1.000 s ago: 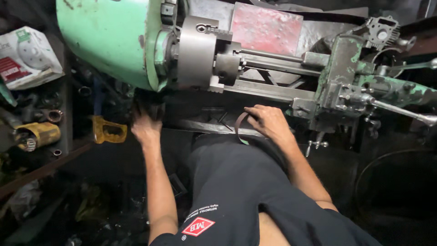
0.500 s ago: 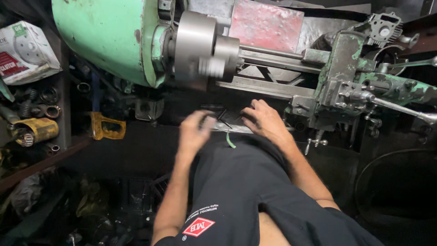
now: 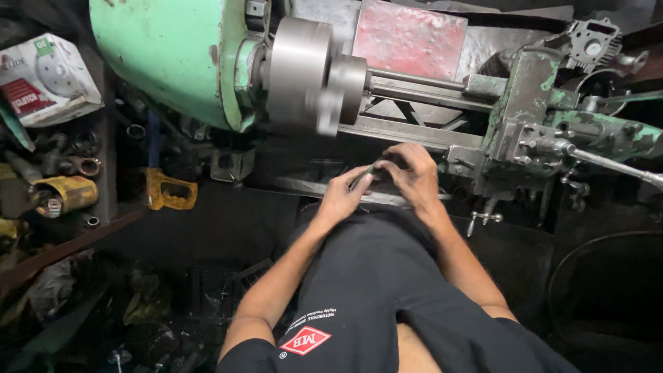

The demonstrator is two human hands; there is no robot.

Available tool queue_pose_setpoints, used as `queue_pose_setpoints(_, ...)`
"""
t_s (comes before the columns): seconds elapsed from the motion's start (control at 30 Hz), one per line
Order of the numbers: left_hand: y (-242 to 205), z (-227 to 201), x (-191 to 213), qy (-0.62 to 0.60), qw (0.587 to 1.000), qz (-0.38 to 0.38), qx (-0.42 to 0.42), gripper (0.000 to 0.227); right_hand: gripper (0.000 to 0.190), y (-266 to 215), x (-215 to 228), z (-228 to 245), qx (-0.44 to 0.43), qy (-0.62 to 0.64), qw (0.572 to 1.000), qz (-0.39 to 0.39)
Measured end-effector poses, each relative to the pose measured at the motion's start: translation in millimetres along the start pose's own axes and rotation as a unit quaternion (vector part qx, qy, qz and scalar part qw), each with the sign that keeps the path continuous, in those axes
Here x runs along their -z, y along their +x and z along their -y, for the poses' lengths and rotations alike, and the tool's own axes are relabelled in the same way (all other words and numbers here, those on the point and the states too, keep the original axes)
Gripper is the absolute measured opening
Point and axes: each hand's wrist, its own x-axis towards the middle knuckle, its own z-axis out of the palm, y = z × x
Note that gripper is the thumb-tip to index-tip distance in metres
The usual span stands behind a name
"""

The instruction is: The person operates a metal lathe, tightening the chuck with a chuck key, then uses a green abrasive strip to smooth the rotating metal workpiece. The person repeatedly applies the strip to the spinning part and briefly pauses to adjust the tool.

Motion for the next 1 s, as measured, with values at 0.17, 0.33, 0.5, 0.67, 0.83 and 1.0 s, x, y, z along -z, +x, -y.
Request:
queue_pose_setpoints(0.17, 11, 24, -16, -0.248, 0.966, 0.061, 0.039, 0.042, 0.028, -19, -14, 0, -0.008, -0.015, 1.000, -0.021)
queue_pose_setpoints(0.33, 13, 37, -15, -0.237, 0.968, 0.049, 0.059, 0.043, 0.028, -26, -16, -19, -0.108, 0.143, 0.982, 0.063)
queue_pose_setpoints(0.5, 18, 36, -12, -0.199, 0.973, 0.098, 0.063, 0.043, 0.026, -34, -20, -32, -0.204, 0.217, 0.953, 0.049)
queue_pose_setpoints(0.67, 34, 22, -22, -0.263, 0.950, 0.116, 0.118, 0.039, 0.027, -11, -9, -40, -0.187, 0.208, 0.960, -0.015)
queue_pose_setpoints(0.83, 55, 9, -29, -0.296, 0.940, 0.120, 0.121, 0.040, 0.024, 27, 19, -43, -0.033, 0.072, 0.996, -0.040)
queue_pose_setpoints(1.0, 87, 7, -53, -0.341, 0.930, 0.102, 0.090, 0.039, 0.023, 56, 27, -34, 0.031, 0.013, 0.998, -0.051)
